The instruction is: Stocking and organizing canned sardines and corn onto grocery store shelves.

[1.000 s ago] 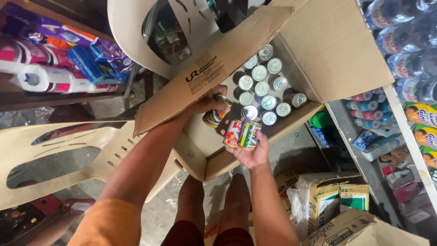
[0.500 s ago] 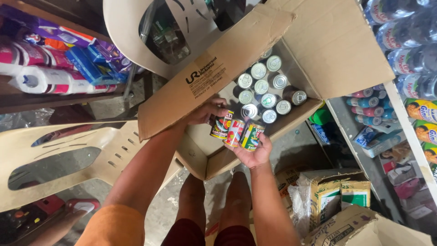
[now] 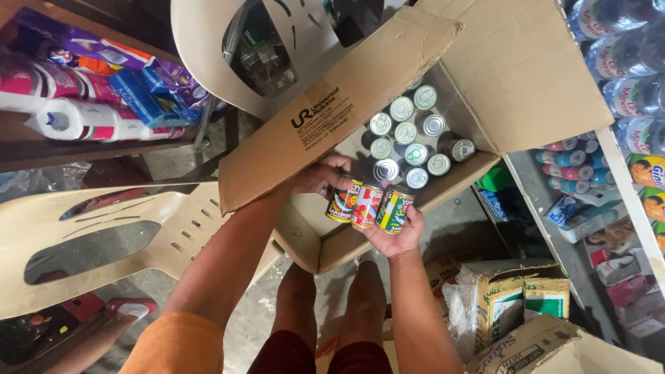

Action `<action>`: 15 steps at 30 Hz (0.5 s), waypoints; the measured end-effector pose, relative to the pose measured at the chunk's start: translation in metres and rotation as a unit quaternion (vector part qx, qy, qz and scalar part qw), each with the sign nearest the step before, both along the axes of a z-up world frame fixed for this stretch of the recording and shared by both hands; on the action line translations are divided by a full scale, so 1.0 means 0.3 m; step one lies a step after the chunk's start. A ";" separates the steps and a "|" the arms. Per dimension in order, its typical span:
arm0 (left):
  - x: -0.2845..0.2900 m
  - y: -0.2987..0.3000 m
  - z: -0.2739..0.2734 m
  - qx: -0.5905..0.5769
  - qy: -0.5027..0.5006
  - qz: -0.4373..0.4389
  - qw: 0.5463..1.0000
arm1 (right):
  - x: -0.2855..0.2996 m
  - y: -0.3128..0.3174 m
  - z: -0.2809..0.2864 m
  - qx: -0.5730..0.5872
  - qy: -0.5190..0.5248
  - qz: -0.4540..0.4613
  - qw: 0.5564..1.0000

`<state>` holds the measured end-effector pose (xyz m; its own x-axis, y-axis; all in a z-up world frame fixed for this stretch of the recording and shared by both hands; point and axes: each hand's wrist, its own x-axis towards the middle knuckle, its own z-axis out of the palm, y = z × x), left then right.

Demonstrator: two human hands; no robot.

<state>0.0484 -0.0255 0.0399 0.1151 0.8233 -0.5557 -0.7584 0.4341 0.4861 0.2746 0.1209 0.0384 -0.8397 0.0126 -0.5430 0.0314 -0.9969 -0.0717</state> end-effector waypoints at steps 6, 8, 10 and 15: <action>0.007 -0.030 -0.098 0.013 -0.008 0.013 1.000 | -0.015 0.003 0.016 -0.001 0.002 0.011 1.000; 0.007 -0.030 -0.080 0.017 -0.016 0.012 1.000 | -0.009 0.001 0.010 -0.001 0.003 0.009 1.000; 0.002 -0.017 -0.044 0.028 -0.022 -0.006 0.999 | 0.002 0.008 0.000 -0.006 0.005 0.012 1.000; 0.012 -0.019 -0.068 -0.008 0.006 0.027 1.000 | -0.001 0.005 -0.030 -0.008 0.005 0.009 1.000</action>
